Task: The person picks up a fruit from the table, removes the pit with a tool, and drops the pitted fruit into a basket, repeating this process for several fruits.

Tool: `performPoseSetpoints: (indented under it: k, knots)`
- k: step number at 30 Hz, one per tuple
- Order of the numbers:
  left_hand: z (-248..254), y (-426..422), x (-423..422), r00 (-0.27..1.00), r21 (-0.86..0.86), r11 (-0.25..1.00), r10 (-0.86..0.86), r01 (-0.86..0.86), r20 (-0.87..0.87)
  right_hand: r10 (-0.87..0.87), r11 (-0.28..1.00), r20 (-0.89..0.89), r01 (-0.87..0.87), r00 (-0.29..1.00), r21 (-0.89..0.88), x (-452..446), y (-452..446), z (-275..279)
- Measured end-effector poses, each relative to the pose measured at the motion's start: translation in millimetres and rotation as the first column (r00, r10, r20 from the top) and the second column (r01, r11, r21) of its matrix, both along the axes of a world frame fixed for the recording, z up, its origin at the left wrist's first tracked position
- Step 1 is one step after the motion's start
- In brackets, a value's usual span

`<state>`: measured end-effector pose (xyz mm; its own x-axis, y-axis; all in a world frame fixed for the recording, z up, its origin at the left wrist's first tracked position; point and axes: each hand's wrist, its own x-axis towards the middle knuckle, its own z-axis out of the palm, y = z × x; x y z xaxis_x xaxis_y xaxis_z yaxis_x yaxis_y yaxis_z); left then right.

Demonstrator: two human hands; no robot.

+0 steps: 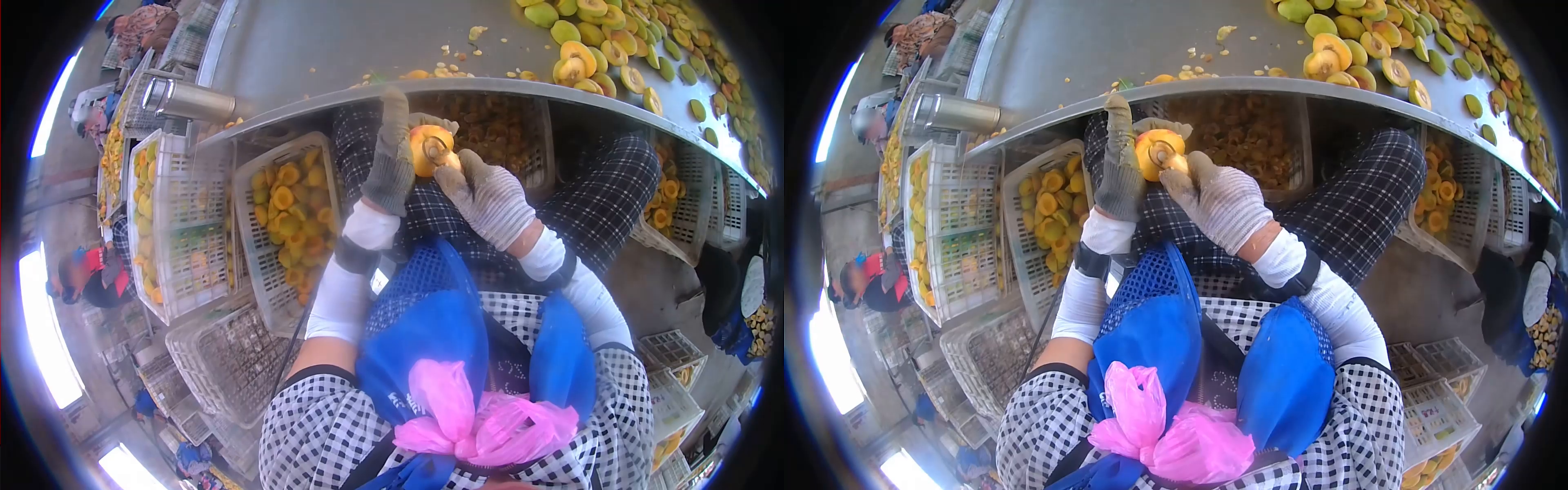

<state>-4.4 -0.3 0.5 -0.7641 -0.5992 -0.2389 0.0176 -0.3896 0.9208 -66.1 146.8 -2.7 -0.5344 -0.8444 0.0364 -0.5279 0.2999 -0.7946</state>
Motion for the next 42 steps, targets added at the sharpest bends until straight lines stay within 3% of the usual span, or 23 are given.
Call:
performPoseSetpoints:
  k: [6, 8, 9, 10, 11, 12, 13, 14, 15, 17, 19, 20, 22, 25, 29, 31, 32, 34, 35, 36, 37, 39, 42]
  knots:
    - [-2, -12, 1, 0.961, -0.043, 0.980, -0.183, 0.196, 0.210, 0.100, 0.978, 0.028, -0.104, 0.995, 0.181, -4, 4, -10]
    - [-6, -22, -3, 0.840, -0.017, 0.910, -0.374, 0.413, 0.394, 0.088, 0.984, 0.084, -0.100, 0.993, 0.147, -5, 3, -20]
    - [1, -22, -5, 0.837, -0.015, 0.909, -0.377, 0.417, 0.397, 0.074, 0.990, 0.140, -0.090, 0.987, 0.110, -6, 2, -23]
    - [13, -21, -8, 0.893, 0.030, 0.932, -0.356, 0.362, 0.276, 0.068, 0.990, 0.143, -0.085, 0.987, 0.109, -9, 0, -23]
    - [20, -20, -10, 0.936, 0.083, 0.948, -0.318, 0.309, 0.152, 0.029, 0.998, 0.408, -0.004, 0.912, -0.062, -11, -2, -23]
    - [19, -14, -16, 0.934, 0.081, 0.947, -0.321, 0.312, 0.153, 0.041, 0.972, 0.642, 0.119, 0.766, -0.204, -14, -5, -22]
    - [18, -4, -28, 0.982, 0.016, 0.992, -0.125, 0.124, 0.143, 0.054, 0.962, 0.726, 0.158, 0.685, -0.221, -17, -7, -16]
    - [16, 6, -36, 0.990, -0.044, 0.997, 0.074, -0.069, 0.121, 0.052, 0.960, 0.726, 0.167, 0.686, -0.227, -19, -9, -14]
    - [-29, 13, -21, 0.956, -0.320, 0.939, 0.024, -0.122, -0.291, 0.059, 0.974, 0.782, 0.137, 0.621, -0.183, -19, -9, -14]
    - [-20, 22, -30, 0.969, -0.240, 0.956, 0.117, -0.169, -0.217, 0.058, 0.985, 0.833, 0.103, 0.551, -0.136, -19, -8, -12]
    - [-1, 27, -37, 0.977, -0.089, 0.974, 0.205, -0.210, -0.066, 0.076, 0.990, 0.964, 0.093, 0.253, -0.102, -20, -4, -10]
    - [1, 25, -36, 0.976, -0.083, 0.974, 0.207, -0.212, -0.067, 0.071, 0.991, 0.964, 0.090, 0.255, -0.097, -21, -3, -9]
    - [4, 16, -37, 1.000, -0.055, 0.998, 0.009, -0.011, -0.020, 0.025, 0.999, 1.000, 0.038, 0.018, -0.025, -23, -3, -7]
    - [4, 14, -39, 0.998, -0.106, 0.992, -0.067, 0.067, 0.003, 0.171, 0.985, 0.985, -0.004, -0.012, -0.171, -23, -1, -19]
    - [-1, 18, -40, 0.995, -0.187, 0.977, -0.099, 0.100, 0.012, 0.172, 0.985, 0.985, 0.010, 0.031, -0.172, -20, 2, -21]
    - [-4, 10, -40, 0.984, -0.202, 0.963, -0.174, 0.179, 0.044, 0.111, 0.994, 0.971, -0.024, 0.213, -0.109, -19, 1, -18]
    - [-5, 8, -39, 0.967, -0.215, 0.943, -0.242, 0.255, 0.084, 0.108, 0.994, 0.971, -0.020, 0.214, -0.107, -20, 3, -18]
    - [5, 9, -40, 0.961, -0.118, 0.955, -0.266, 0.273, 0.074, 0.153, 0.986, 0.988, -0.076, 0.017, -0.151, -24, 6, -19]
    - [9, 11, -40, 0.957, -0.018, 0.959, -0.281, 0.283, 0.066, 0.150, 0.986, 0.989, -0.074, 0.017, -0.148, -25, 7, -20]
    - [10, 17, -42, 0.956, -0.014, 0.958, -0.285, 0.287, 0.065, 0.234, 0.970, 0.968, -0.052, -0.090, -0.239, -25, 8, -23]
    - [11, 23, -47, 0.982, 0.029, 0.982, -0.185, 0.185, 0.023, 0.318, 0.945, 0.929, -0.019, -0.189, -0.328, -27, 8, -25]
    - [3, 29, -54, 0.999, 0.036, 0.999, -0.019, 0.020, -0.026, 0.389, 0.918, 0.887, 0.019, -0.248, -0.397, -28, 10, -33]
    - [-12, 5, -54, 0.988, 0.132, 0.989, 0.082, -0.064, -0.132, 0.539, 0.835, 0.773, 0.097, -0.334, -0.541, -37, 18, -36]
